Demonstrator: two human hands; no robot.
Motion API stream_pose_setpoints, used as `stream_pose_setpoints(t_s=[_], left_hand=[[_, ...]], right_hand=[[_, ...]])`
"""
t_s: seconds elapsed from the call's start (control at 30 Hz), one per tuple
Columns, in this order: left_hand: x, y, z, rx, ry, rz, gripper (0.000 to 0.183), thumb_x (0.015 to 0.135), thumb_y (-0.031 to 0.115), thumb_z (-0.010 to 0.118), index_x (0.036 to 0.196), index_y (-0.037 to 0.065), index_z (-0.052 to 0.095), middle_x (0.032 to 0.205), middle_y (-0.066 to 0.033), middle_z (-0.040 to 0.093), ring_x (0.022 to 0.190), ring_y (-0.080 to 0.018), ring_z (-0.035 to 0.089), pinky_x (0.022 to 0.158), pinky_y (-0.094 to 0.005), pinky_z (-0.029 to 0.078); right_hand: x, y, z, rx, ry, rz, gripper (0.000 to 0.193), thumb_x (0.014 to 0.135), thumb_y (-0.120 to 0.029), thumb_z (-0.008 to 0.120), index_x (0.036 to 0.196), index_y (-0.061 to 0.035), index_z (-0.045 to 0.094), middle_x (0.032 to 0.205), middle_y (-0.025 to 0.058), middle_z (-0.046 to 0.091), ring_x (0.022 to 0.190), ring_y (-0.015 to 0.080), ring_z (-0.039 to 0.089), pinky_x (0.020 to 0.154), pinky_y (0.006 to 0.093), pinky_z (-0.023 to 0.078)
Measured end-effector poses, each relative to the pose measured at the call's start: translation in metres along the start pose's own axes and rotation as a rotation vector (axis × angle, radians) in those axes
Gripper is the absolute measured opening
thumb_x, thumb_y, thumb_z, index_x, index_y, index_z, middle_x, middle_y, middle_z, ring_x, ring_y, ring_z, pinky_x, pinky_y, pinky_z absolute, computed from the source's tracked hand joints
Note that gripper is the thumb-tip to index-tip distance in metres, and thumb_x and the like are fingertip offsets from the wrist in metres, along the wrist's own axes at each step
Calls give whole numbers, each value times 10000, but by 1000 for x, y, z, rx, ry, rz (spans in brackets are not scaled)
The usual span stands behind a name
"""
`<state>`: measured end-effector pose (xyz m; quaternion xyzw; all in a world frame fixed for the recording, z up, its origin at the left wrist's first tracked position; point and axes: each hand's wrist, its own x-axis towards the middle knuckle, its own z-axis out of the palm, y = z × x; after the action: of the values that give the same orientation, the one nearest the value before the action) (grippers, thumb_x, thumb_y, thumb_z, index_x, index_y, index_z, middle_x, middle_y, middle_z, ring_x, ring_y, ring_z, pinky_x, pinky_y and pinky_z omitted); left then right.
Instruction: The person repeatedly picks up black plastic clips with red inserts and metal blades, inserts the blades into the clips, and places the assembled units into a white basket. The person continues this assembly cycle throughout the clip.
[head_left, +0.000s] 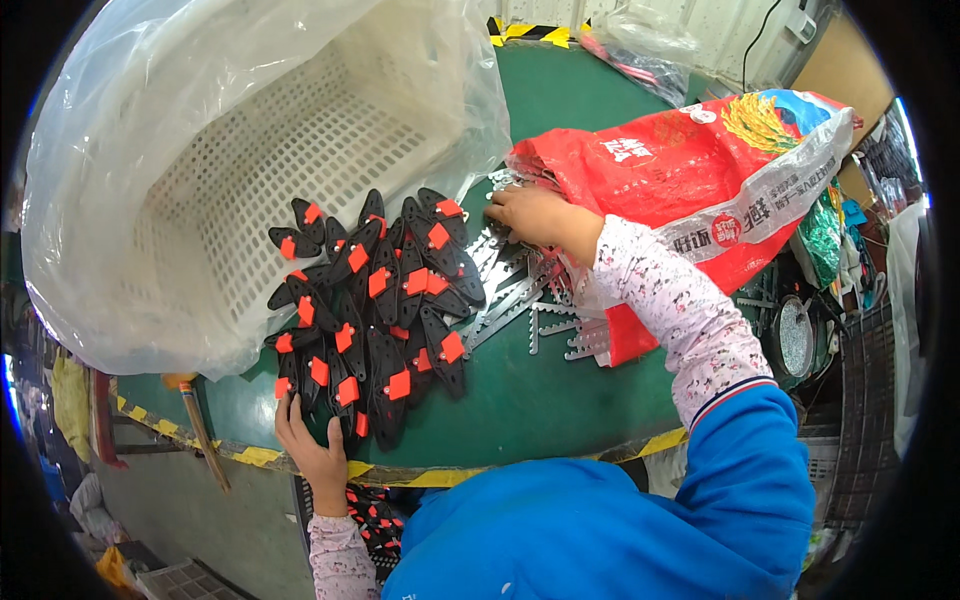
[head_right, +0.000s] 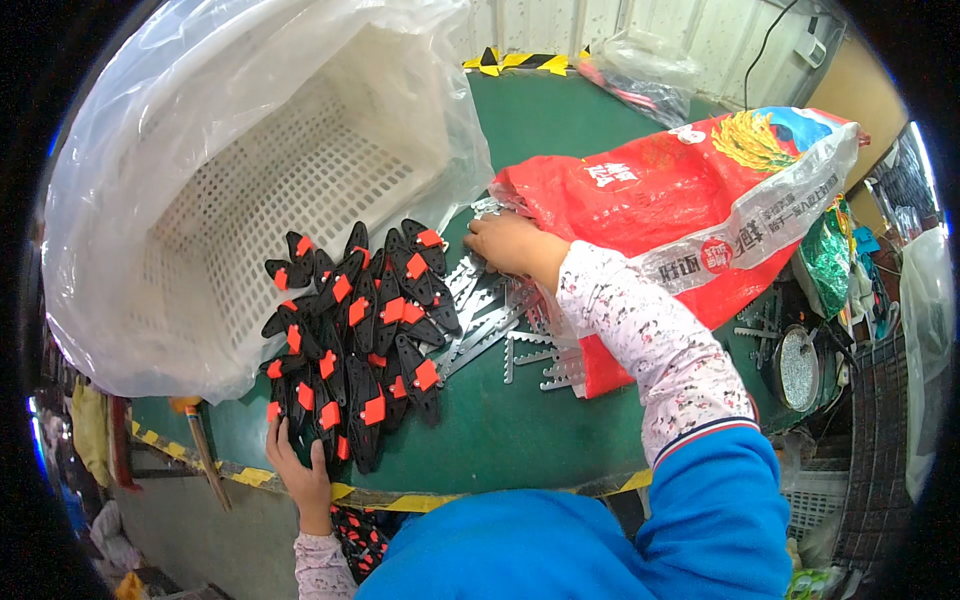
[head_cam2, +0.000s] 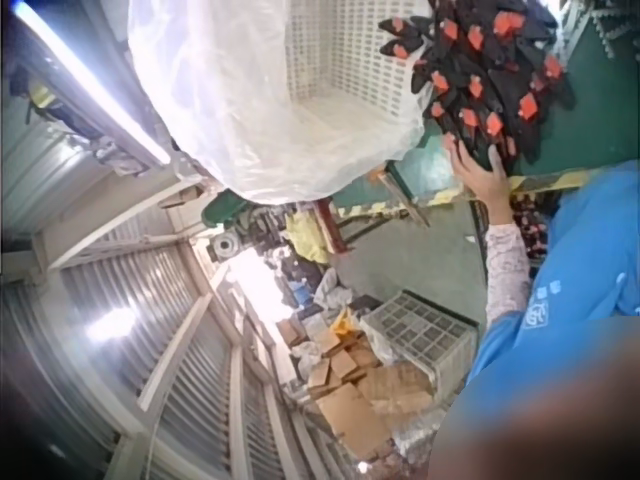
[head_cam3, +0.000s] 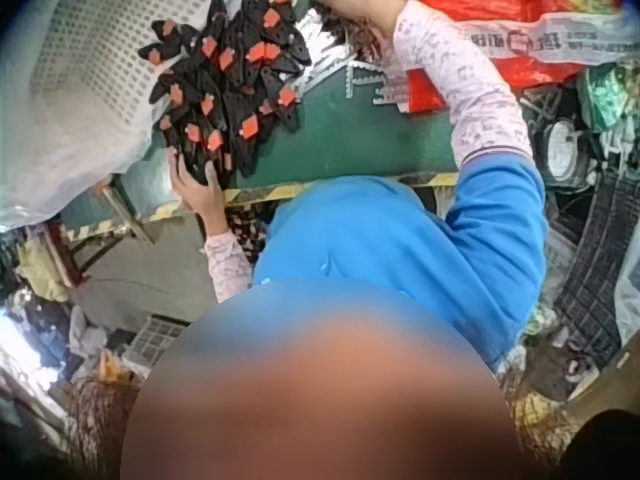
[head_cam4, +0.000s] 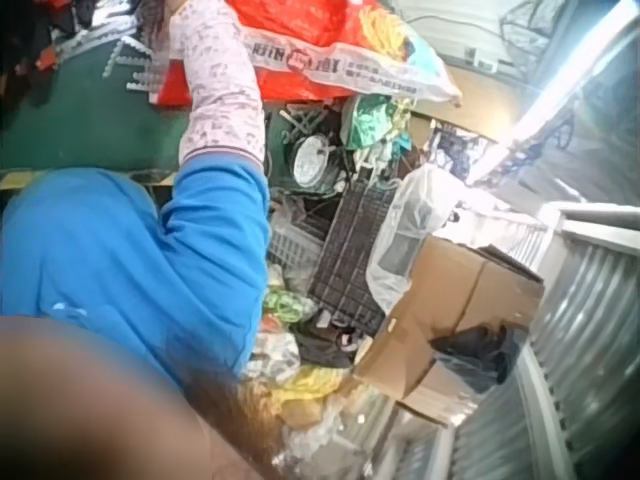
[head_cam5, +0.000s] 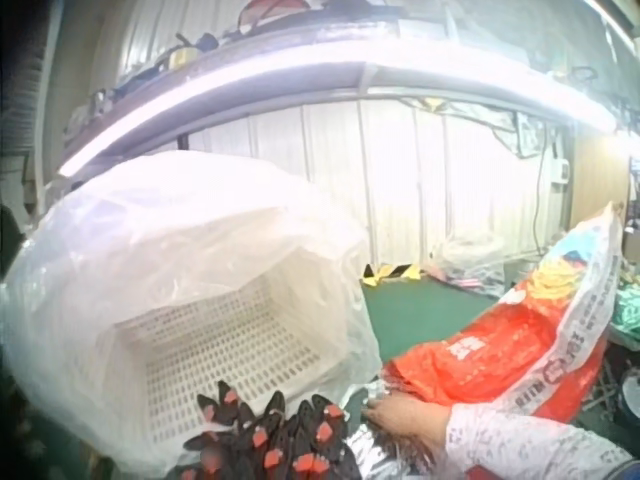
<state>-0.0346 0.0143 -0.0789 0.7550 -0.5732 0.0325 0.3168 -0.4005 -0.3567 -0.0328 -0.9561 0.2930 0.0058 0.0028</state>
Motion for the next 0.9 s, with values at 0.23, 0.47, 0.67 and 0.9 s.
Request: stream_pose_setpoints(t_s=[0.23, 0.47, 0.67, 0.9], left_hand=[[3, 5, -2, -34, 6, -8, 624, 950, 336, 719, 1421, -35, 549, 1525, -216, 492, 1400, -431, 435, 1194, -521, 329], [2, 7, -5, -33, 33, 9, 541, 918, 230, 734, 1373, -19, 581, 1485, -209, 518, 1376, -421, 445, 1182, -522, 333], [-2, 62, -8, -118, 17, 187, 507, 874, 131, 776, 1337, -6, 621, 1339, -185, 600, 1226, -403, 546, 1081, -499, 428], [10, 106, 16, -38, -112, 158, 611, 830, 194, 852, 1352, -21, 618, 1202, -201, 618, 1133, -405, 567, 980, -478, 482]], right_hand=[[-44, -31, -2, 6, 152, -306, 106, 825, -151, 696, 897, -75, 708, 993, 74, 665, 1015, 276, 658, 840, 422, 566], [-77, -111, -14, -24, 354, -459, 185, 783, -145, 672, 962, -100, 681, 956, 32, 600, 953, 211, 624, 800, 358, 534], [-88, -163, -6, 73, 374, -364, 256, 798, -131, 667, 1050, -107, 701, 1016, 22, 622, 939, 208, 627, 791, 350, 504], [-93, -183, 14, 209, 417, -319, 281, 784, -226, 785, 1024, -110, 697, 986, 35, 610, 995, 234, 619, 827, 364, 494]])
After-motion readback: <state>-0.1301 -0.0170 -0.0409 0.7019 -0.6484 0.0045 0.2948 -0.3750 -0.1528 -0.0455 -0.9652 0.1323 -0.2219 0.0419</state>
